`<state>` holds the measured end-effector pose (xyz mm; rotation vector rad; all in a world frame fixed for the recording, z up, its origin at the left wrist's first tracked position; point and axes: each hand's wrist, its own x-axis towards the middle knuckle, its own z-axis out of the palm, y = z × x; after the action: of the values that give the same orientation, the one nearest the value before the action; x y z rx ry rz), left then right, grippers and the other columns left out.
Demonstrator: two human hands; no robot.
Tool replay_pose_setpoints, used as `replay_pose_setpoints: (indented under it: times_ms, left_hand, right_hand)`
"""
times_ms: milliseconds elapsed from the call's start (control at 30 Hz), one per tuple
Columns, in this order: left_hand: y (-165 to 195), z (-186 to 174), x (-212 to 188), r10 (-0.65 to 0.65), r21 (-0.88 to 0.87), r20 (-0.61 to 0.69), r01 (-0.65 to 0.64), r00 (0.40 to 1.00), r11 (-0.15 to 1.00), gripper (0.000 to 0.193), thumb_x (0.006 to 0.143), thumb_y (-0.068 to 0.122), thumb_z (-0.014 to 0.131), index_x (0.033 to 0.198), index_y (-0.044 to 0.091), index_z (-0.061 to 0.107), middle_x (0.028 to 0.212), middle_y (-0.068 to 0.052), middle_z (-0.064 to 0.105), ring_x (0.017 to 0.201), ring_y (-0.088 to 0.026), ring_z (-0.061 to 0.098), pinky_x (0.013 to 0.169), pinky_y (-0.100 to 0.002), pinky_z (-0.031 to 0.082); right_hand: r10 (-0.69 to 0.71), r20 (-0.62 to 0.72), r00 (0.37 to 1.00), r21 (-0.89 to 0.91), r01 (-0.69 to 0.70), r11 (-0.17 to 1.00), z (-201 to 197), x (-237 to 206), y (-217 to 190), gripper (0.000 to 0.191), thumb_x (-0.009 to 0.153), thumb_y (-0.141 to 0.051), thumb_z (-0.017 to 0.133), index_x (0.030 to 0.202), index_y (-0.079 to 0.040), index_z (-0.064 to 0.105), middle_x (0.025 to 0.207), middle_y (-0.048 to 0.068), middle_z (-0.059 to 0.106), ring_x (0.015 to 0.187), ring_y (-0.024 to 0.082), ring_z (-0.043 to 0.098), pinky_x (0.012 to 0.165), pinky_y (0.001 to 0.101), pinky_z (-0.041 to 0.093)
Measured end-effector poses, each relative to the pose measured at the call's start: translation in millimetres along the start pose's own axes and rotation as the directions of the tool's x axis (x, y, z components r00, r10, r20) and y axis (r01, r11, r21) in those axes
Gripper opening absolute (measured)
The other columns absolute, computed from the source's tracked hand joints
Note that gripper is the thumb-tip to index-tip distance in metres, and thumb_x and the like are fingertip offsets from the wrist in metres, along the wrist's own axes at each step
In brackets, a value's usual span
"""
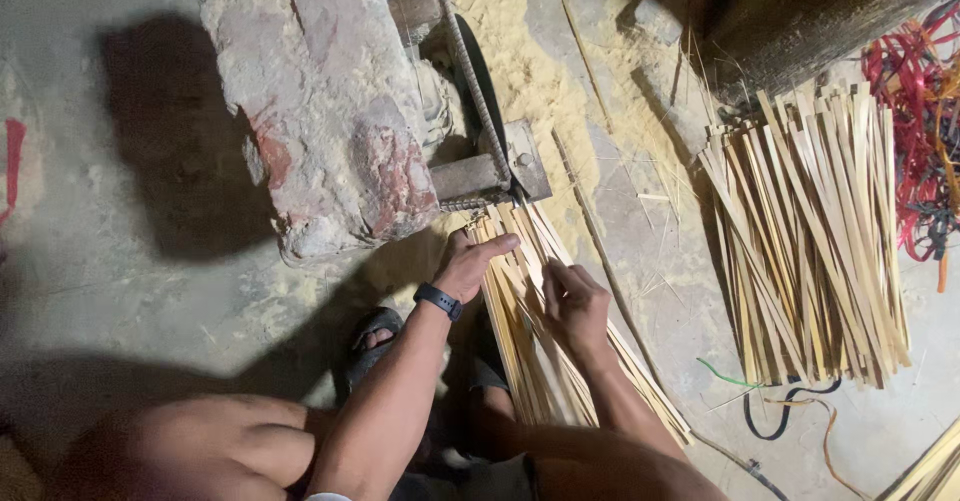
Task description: The person sits on the floor and pulls bundles of thin bamboo strips through a fixed blade splitter mounted on a stone base, drawing strips through by hand one bundle at a time. They gather the processed strips, lift a large bundle, and continue feeding more strips through the blade.
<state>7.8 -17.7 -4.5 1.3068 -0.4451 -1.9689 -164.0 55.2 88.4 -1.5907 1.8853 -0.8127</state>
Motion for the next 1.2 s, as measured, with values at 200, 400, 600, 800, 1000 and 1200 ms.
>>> replay_pose_setpoints:
  times_ms: [200, 400, 600, 800, 1000, 1200]
  left_hand:
    - [-15.7, -5.9, 16.0, -0.078, -0.027, 0.018, 0.078, 0.997, 0.997, 0.130, 0.074, 0.017, 0.081, 0.138, -0.014, -0.027, 0.139, -0.031, 0.060, 0.137, -0.030, 0.054, 0.125, -0.044, 0.013]
    - [-25.8, -14.6, 22.1, -0.058, 0.079, -0.057, 0.062, 0.997, 0.995, 0.118, 0.091, 0.011, 0.091, 0.152, -0.019, -0.005, 0.145, -0.027, 0.036, 0.144, -0.028, 0.034, 0.127, -0.051, 0.016]
    - [4.8, 4.1, -7.8, 0.082, -0.067, 0.215, -0.069, 0.973, 0.995, 0.035, 0.082, 0.012, 0.083, 0.106, -0.011, 0.070, 0.103, -0.016, 0.075, 0.097, -0.023, 0.071, 0.097, -0.039, 0.051]
    - [0.9, 5.6, -10.4, 0.157, -0.088, 0.279, -0.138, 0.947, 0.987, 0.028, 0.096, 0.023, 0.077, 0.096, -0.005, 0.072, 0.086, -0.011, 0.070, 0.076, -0.019, 0.064, 0.076, -0.035, 0.052]
    - [-35.3, -12.4, 23.2, 0.019, 0.070, 0.067, -0.024, 0.998, 0.997, 0.038, 0.107, 0.038, 0.078, 0.096, 0.010, 0.054, 0.098, 0.002, 0.055, 0.098, -0.009, 0.052, 0.088, -0.032, 0.046]
    - [-23.5, -6.7, 7.9, 0.135, -0.073, 0.200, -0.122, 0.970, 0.990, 0.045, 0.100, 0.039, 0.080, 0.092, -0.001, 0.060, 0.081, -0.003, 0.058, 0.076, -0.017, 0.057, 0.073, -0.040, 0.054]
  right_hand:
    - [-0.316, -0.143, 0.938, -0.082, 0.307, 0.948, 22.7, 50.1, -16.4, 0.014, 0.091, 0.000, 0.072, 0.105, 0.001, 0.075, 0.080, 0.014, 0.069, 0.060, 0.024, 0.066, 0.055, 0.0371, 0.052]
    - [-0.242, -0.039, 0.970, -0.034, 0.240, 0.970, 3.4, 44.9, -24.5, 0.022, 0.085, 0.001, 0.070, 0.106, 0.001, 0.075, 0.083, 0.016, 0.069, 0.066, 0.029, 0.069, 0.061, 0.0377, 0.055]
    - [-0.430, -0.099, 0.898, -0.166, 0.411, 0.897, -30.1, -9.4, -27.9, 0.025, 0.086, -0.005, 0.070, 0.110, 0.001, 0.073, 0.095, 0.019, 0.070, 0.081, 0.032, 0.069, 0.072, 0.0369, 0.056]
    - [-0.088, 0.014, 0.996, -0.032, 0.088, 0.996, -6.0, 6.9, -17.3, 0.016, 0.092, -0.002, 0.067, 0.105, -0.001, 0.076, 0.077, 0.015, 0.068, 0.055, 0.023, 0.065, 0.051, 0.0352, 0.053]
    - [-0.337, -0.041, 0.941, -0.083, 0.333, 0.939, 23.8, 59.4, -20.0, 0.015, 0.085, 0.006, 0.066, 0.096, 0.000, 0.073, 0.073, 0.013, 0.064, 0.058, 0.022, 0.060, 0.053, 0.0367, 0.051]
    - [-0.243, -0.016, 0.970, -0.153, 0.238, 0.959, -5.3, 32.2, -25.6, 0.015, 0.086, 0.002, 0.067, 0.098, -0.001, 0.076, 0.074, 0.014, 0.068, 0.057, 0.022, 0.065, 0.053, 0.0357, 0.053]
